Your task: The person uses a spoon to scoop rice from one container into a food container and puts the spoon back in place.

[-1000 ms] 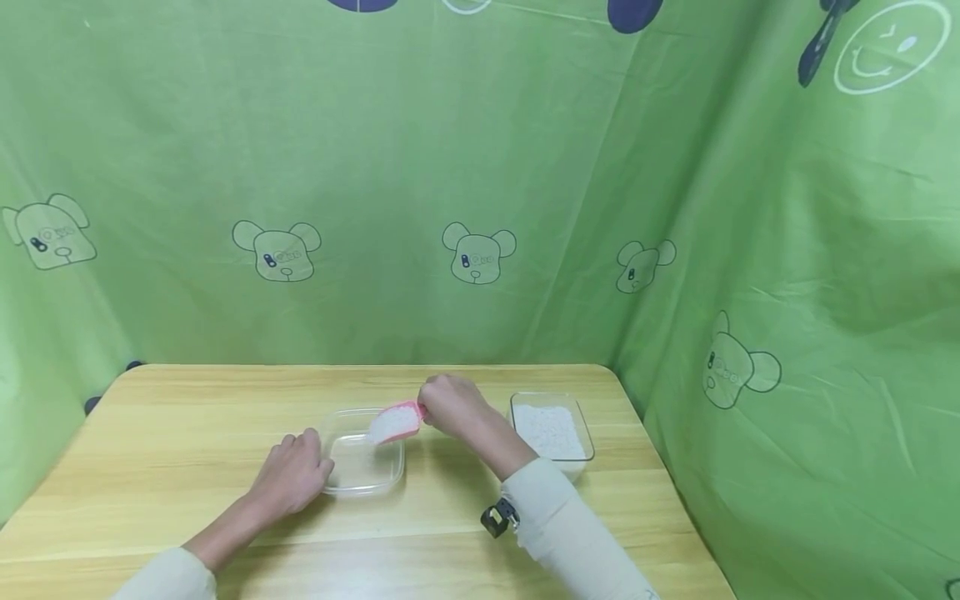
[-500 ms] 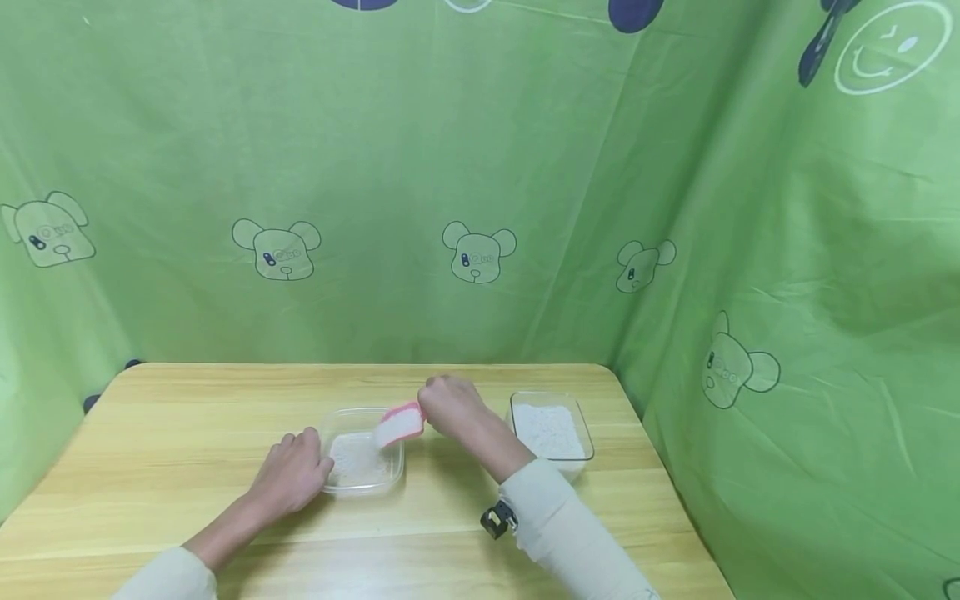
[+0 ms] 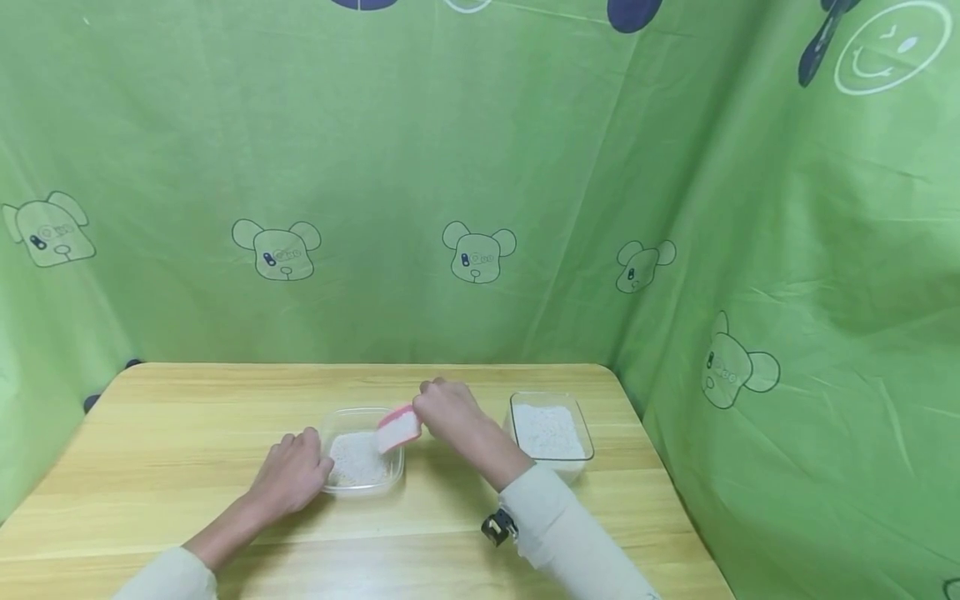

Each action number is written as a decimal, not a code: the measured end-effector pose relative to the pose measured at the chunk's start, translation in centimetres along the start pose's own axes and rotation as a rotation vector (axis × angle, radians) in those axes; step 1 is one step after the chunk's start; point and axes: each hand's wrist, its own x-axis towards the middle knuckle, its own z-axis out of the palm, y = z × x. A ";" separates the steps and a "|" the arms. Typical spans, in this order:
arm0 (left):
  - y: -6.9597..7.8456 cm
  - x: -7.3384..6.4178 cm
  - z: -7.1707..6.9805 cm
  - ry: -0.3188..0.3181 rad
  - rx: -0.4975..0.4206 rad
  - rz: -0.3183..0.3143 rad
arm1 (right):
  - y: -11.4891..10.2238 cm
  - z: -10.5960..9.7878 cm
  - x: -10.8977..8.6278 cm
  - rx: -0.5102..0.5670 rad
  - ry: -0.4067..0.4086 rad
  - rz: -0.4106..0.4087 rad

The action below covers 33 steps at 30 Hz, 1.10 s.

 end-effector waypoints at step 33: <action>0.2 0.0 -0.3 0.009 -0.005 0.002 | -2.8 -0.7 -0.2 -0.299 0.307 -0.167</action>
